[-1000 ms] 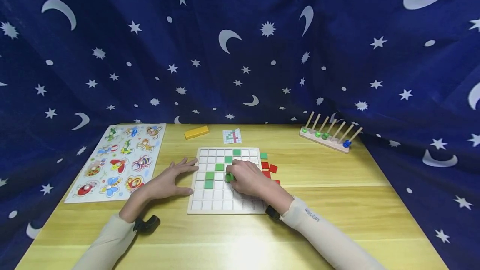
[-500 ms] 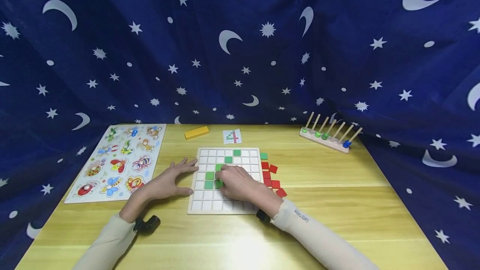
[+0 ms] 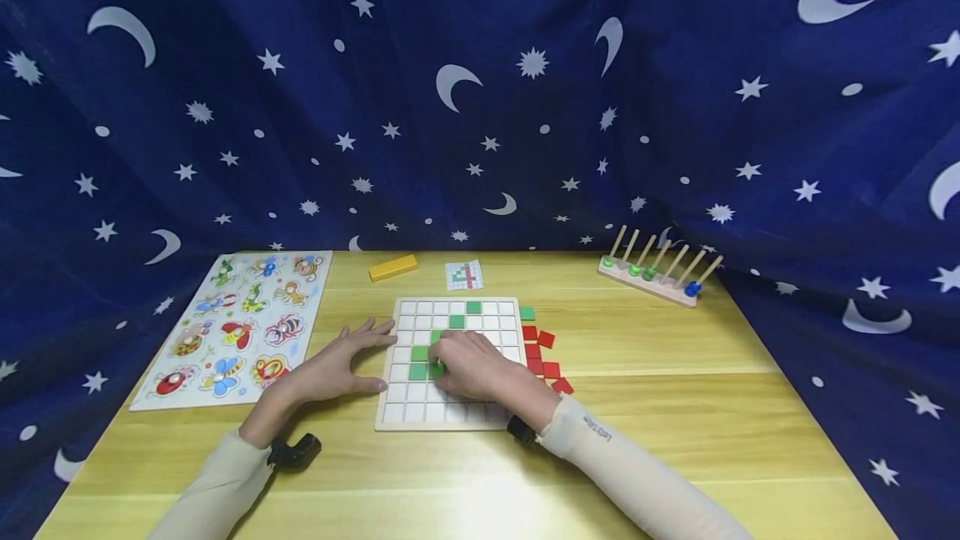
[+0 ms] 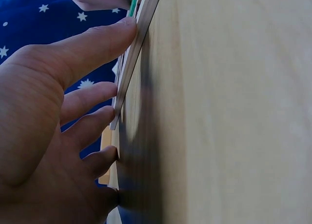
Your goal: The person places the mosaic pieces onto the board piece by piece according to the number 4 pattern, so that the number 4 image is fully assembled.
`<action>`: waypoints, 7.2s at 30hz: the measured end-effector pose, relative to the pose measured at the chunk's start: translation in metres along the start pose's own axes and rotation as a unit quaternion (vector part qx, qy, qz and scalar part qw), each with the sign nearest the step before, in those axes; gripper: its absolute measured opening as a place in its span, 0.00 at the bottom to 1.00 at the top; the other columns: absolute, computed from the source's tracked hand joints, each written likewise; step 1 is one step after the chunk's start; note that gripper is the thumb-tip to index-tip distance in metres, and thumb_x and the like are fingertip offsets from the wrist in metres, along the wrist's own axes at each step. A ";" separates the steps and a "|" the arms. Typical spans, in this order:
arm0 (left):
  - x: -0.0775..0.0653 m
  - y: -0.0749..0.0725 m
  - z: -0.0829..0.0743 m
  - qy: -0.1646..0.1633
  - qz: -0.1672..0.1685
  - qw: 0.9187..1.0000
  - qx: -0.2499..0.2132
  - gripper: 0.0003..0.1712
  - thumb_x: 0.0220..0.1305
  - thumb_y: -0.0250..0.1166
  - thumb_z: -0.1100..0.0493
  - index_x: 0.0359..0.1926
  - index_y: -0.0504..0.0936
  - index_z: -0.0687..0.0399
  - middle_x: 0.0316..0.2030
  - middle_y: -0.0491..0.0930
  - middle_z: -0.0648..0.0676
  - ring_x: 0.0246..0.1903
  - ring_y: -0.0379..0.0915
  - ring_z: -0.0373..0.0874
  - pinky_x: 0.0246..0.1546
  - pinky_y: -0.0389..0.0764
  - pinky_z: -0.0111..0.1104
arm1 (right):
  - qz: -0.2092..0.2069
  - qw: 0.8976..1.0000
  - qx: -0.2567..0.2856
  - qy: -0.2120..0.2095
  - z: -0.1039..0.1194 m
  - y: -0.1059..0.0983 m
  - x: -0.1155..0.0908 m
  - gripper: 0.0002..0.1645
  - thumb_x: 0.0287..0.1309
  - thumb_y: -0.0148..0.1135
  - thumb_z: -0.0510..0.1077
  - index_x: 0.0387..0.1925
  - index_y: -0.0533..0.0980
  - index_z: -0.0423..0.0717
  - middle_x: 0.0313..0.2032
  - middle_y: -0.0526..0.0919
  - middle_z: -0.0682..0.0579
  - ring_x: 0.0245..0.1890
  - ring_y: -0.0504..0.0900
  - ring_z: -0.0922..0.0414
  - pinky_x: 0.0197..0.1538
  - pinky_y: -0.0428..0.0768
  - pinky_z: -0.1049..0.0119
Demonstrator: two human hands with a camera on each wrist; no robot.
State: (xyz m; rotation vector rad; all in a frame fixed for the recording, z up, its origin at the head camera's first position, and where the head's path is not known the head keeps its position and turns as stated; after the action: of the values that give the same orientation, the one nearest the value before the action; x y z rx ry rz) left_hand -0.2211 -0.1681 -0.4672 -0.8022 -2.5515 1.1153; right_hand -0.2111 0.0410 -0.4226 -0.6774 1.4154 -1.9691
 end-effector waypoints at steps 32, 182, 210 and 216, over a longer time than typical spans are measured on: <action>0.001 0.000 0.001 0.001 0.001 1.000 0.000 0.43 0.57 0.76 0.49 0.71 0.70 0.55 0.76 0.54 0.54 0.76 0.37 0.60 0.71 0.30 0.61 | -0.066 0.982 -0.015 0.174 -0.134 -0.051 -0.041 0.15 0.52 0.73 0.38 0.43 0.85 0.39 0.38 0.86 0.45 0.36 0.84 0.50 0.37 0.83 0.52; 0.001 0.000 0.002 -0.002 0.001 1.000 0.003 0.44 0.57 0.75 0.49 0.71 0.70 0.54 0.77 0.53 0.53 0.76 0.35 0.60 0.72 0.29 0.59 | -0.065 0.988 -0.041 0.134 -0.106 -0.049 -0.054 0.13 0.50 0.72 0.34 0.41 0.84 0.41 0.34 0.82 0.48 0.33 0.82 0.52 0.35 0.81 0.56; 0.001 0.000 0.001 -0.002 0.000 1.000 0.002 0.43 0.57 0.76 0.49 0.71 0.70 0.54 0.76 0.53 0.53 0.76 0.36 0.60 0.71 0.29 0.60 | -0.038 0.996 -0.024 0.074 -0.081 -0.026 0.008 0.13 0.50 0.68 0.30 0.40 0.85 0.42 0.34 0.84 0.50 0.28 0.72 0.58 0.29 0.72 0.64; 0.001 0.002 0.002 0.003 -0.001 1.000 0.001 0.43 0.56 0.76 0.49 0.71 0.71 0.54 0.76 0.54 0.53 0.76 0.36 0.61 0.71 0.29 0.60 | -0.036 0.997 -0.026 0.060 -0.080 -0.025 0.010 0.10 0.50 0.69 0.30 0.35 0.85 0.43 0.29 0.81 0.51 0.25 0.67 0.58 0.26 0.66 0.66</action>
State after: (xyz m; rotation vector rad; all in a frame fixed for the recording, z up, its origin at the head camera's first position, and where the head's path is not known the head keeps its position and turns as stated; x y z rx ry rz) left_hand -0.2225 -0.1676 -0.4701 -0.7999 -2.5467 1.1127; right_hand -0.2795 0.0906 -0.4217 -0.6499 1.5388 -2.0649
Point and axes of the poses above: each hand's wrist, its own x-axis towards the middle knuckle, its own y-axis out of the palm, z = x × y, the point moved 5 cm from there along x, towards the middle knuckle
